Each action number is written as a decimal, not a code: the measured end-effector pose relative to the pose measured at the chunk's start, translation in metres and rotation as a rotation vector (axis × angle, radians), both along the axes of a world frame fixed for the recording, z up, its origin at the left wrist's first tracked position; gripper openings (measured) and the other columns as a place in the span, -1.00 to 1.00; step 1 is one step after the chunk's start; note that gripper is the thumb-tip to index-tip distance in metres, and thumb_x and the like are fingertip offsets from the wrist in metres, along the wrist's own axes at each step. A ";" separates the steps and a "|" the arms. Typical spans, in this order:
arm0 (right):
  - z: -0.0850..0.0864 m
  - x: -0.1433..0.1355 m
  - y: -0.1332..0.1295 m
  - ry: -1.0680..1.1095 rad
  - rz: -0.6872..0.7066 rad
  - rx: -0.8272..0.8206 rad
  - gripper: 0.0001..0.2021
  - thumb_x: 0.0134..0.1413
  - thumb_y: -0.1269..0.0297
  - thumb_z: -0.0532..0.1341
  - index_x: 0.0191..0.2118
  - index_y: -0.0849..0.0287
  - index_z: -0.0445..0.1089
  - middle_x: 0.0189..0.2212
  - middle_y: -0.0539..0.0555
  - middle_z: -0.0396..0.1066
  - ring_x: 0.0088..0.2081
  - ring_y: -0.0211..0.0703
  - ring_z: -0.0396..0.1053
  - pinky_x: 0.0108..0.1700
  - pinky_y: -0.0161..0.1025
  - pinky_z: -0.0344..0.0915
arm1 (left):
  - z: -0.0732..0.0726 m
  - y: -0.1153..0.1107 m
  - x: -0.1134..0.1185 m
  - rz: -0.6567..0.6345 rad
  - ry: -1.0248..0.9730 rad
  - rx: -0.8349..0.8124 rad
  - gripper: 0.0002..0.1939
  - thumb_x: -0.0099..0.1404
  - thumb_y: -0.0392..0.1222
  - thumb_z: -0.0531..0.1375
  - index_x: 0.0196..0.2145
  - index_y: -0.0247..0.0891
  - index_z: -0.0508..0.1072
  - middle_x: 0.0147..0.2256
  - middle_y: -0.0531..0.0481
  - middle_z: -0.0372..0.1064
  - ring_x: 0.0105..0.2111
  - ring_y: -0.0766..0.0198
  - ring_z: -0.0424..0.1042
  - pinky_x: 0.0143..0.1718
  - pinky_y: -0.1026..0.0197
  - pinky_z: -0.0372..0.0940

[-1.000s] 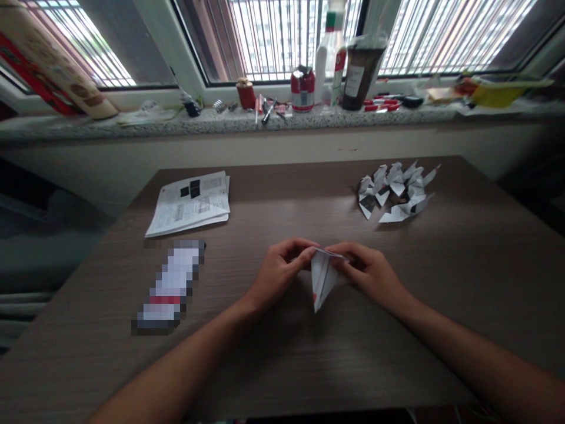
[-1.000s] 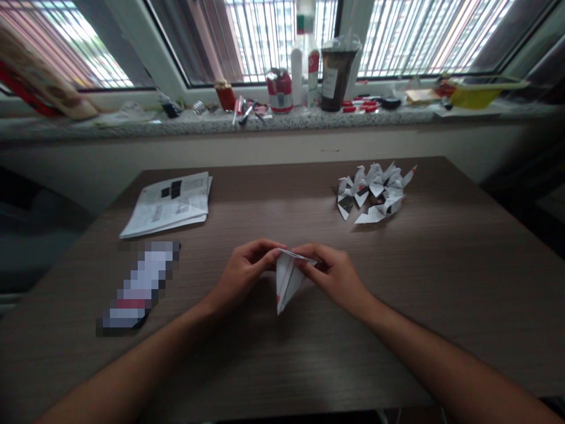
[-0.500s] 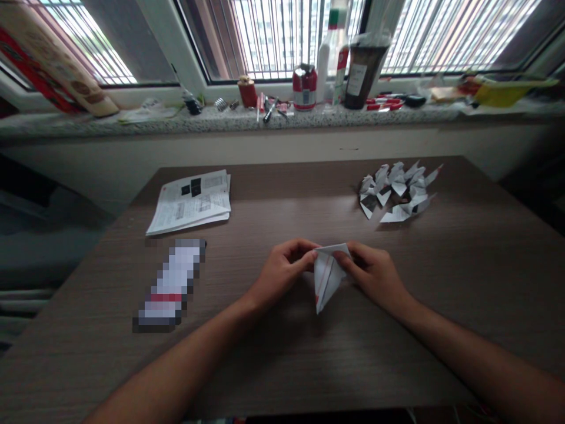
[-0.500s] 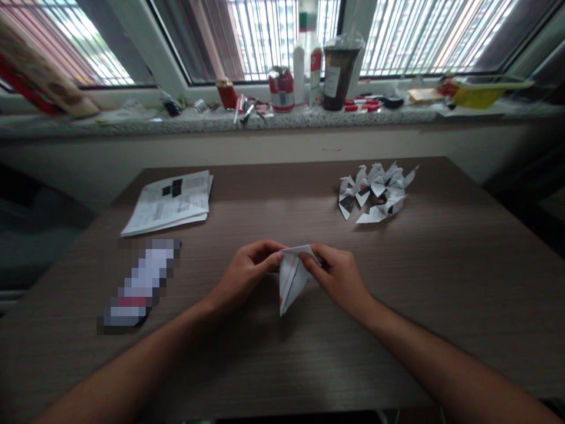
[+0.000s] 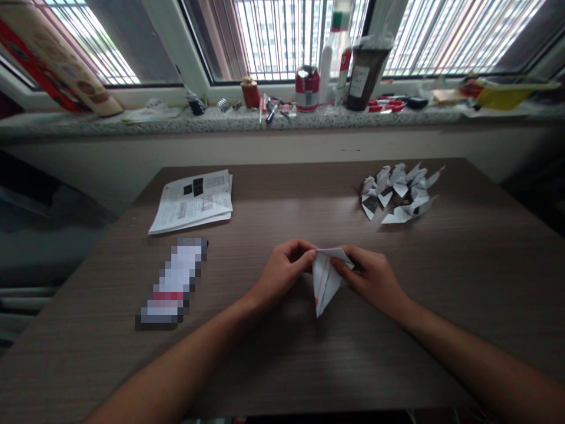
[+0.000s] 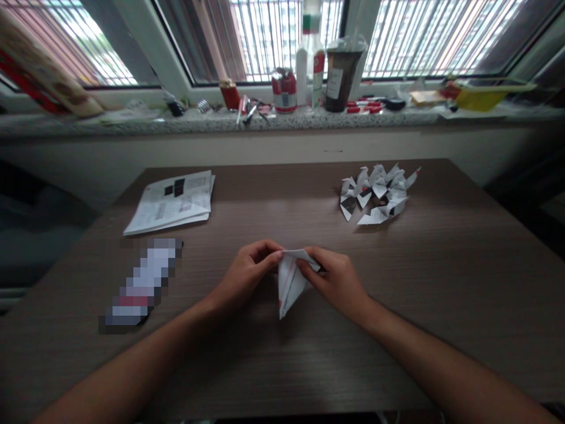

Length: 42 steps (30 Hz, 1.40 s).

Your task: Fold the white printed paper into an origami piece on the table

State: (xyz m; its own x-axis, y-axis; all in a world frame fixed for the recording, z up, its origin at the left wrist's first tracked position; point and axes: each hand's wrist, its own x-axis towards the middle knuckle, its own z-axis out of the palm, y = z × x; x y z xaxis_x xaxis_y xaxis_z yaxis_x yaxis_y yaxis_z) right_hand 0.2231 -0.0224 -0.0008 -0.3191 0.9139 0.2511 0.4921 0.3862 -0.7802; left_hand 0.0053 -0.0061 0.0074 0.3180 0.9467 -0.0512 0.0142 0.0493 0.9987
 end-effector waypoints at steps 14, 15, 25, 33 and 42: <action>-0.003 0.002 0.002 0.066 0.149 0.132 -0.76 0.40 0.30 0.18 0.08 0.03 0.50 -0.10 0.05 0.60 -0.12 -0.16 0.56 -0.10 -0.26 0.44 | -0.003 0.000 0.003 0.043 -0.046 -0.076 -0.81 0.30 -0.12 0.29 -0.29 -0.32 0.55 -0.34 -0.04 0.50 -0.33 0.24 0.45 -0.27 0.24 0.35; -0.003 0.003 0.002 0.062 0.162 0.141 -0.75 0.40 0.30 0.18 0.09 0.03 0.49 -0.11 0.05 0.59 -0.13 -0.17 0.55 -0.11 -0.27 0.44 | -0.003 0.000 0.003 0.043 -0.047 -0.081 -0.81 0.31 -0.11 0.29 -0.28 -0.32 0.56 -0.34 -0.04 0.50 -0.33 0.24 0.45 -0.27 0.25 0.34; 0.002 0.007 0.002 0.081 0.194 0.105 -0.73 0.43 0.22 0.16 0.11 0.06 0.51 -0.09 0.11 0.56 -0.09 -0.12 0.51 -0.07 -0.20 0.39 | -0.006 0.001 0.001 0.033 -0.065 -0.077 -0.84 0.34 -0.14 0.29 -0.23 -0.30 0.57 -0.29 -0.03 0.51 -0.30 0.27 0.45 -0.24 0.27 0.34; 0.001 0.004 0.002 0.061 0.158 0.115 -0.70 0.33 0.26 0.27 0.14 0.02 0.49 -0.08 0.10 0.55 -0.11 -0.12 0.51 -0.09 -0.18 0.42 | -0.005 0.001 0.000 0.024 -0.131 -0.058 -0.77 0.32 -0.06 0.34 -0.22 -0.30 0.56 -0.28 -0.04 0.51 -0.28 0.26 0.48 -0.21 0.25 0.38; -0.001 0.003 0.005 0.201 -0.031 -0.328 -0.72 0.23 0.07 0.32 -0.07 0.14 0.56 -0.33 0.07 0.60 -0.41 -0.15 0.49 -0.39 -0.27 0.38 | 0.000 0.000 -0.001 0.070 -0.034 0.028 -0.79 0.36 -0.09 0.32 -0.19 -0.31 0.57 -0.26 -0.06 0.53 -0.26 0.24 0.48 -0.19 0.25 0.37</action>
